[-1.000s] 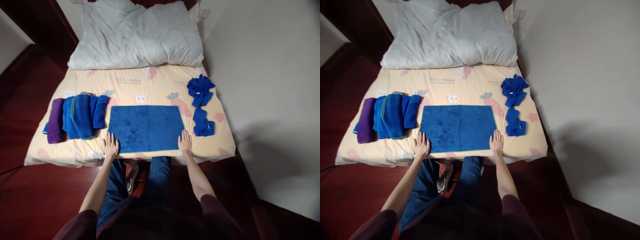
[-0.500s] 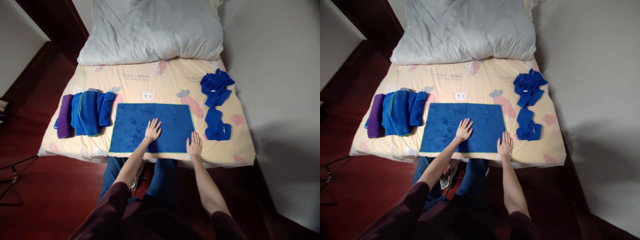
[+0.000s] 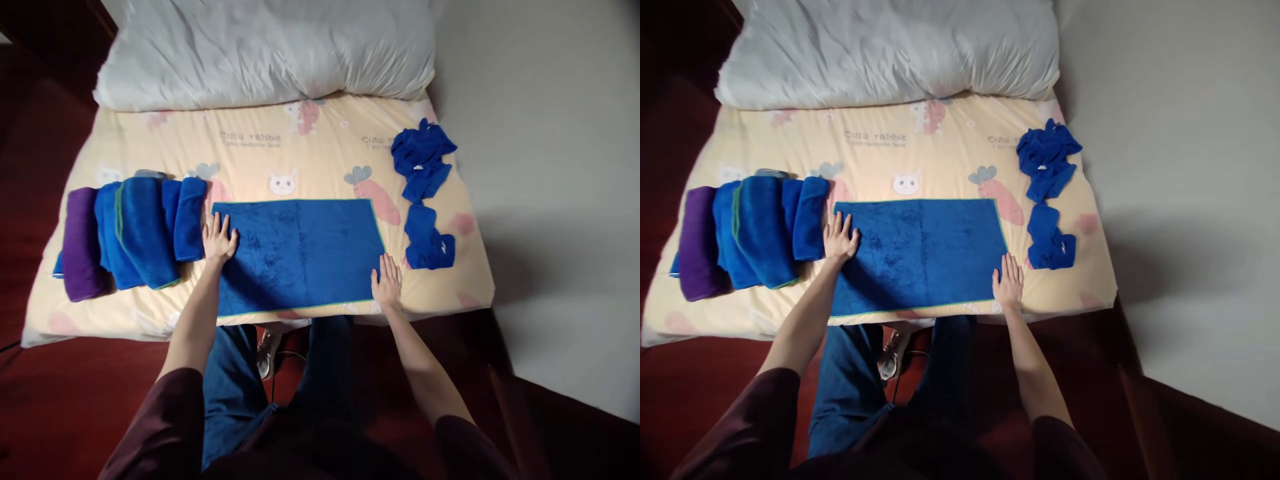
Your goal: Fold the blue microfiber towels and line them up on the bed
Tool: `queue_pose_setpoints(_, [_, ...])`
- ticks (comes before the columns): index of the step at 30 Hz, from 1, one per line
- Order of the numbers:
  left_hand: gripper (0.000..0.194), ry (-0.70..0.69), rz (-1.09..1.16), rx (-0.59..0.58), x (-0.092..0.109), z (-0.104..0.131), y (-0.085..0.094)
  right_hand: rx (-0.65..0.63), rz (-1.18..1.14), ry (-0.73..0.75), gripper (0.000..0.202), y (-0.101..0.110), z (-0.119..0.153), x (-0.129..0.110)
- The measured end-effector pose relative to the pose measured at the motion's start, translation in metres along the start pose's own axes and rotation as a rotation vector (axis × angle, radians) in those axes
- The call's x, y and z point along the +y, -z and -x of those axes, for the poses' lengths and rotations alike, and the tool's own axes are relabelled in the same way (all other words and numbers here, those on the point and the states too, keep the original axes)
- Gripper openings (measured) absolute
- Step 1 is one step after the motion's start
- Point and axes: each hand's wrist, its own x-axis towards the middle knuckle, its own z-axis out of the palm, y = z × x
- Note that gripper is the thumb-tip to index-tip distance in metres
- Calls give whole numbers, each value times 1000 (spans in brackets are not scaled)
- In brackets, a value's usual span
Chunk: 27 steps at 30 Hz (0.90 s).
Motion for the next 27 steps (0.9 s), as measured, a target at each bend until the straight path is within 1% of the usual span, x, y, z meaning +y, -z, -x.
queue_pose_setpoints(2, [76,-28,4,17,2,-2,-1,-18,15,-8,67,0,0,-2])
queue_pose_setpoints(4, [77,-123,14,-3,6,-7,1,-37,30,-20,68,2,0,-3])
queue_pose_setpoints(6, [77,-270,32,-66,12,-14,4,-68,58,-32,68,7,0,-5])
queue_pose_setpoints(8, [74,-404,51,-140,22,-21,5,-111,106,-17,68,16,-4,-11])
queue_pose_setpoints(10, [71,-491,64,-194,40,-25,-1,-156,141,45,69,25,-15,-29])
queue_pose_setpoints(12, [69,-546,79,-209,66,-25,-12,-186,109,137,69,29,-34,-64])
queue_pose_setpoints(14, [68,-587,98,-194,95,-21,-28,-199,-3,228,67,22,-61,-115])
queue_pose_setpoints(16, [67,-591,118,-174,122,-16,-44,-221,-113,314,66,4,-92,-173])
queue_pose_setpoints(18, [66,-540,127,-168,139,-13,-58,-282,-173,376,66,-18,-121,-225])
queue_pose_setpoints(19, [66,-504,128,-162,143,-13,-64,-317,-187,380,65,-29,-133,-245])
queue_pose_setpoints(20, [65,-471,126,-151,144,-13,-68,-334,-194,370,65,-38,-143,-259])
queue_pose_setpoints(21, [65,-448,124,-138,144,-14,-71,-344,-198,364,64,-45,-151,-267])
queue_pose_setpoints(22, [64,-434,121,-123,142,-16,-73,-341,-201,361,64,-50,-157,-269])
queue_pose_setpoints(23, [64,-424,120,-107,140,-18,-74,-330,-202,366,64,-54,-161,-267])
queue_pose_setpoints(25, [67,-393,116,-83,133,-25,-73,-306,-201,376,65,-56,-169,-250])
queue_pose_setpoints(27, [70,-330,106,-61,124,-34,-69,-287,-190,349,68,-54,-176,-224])
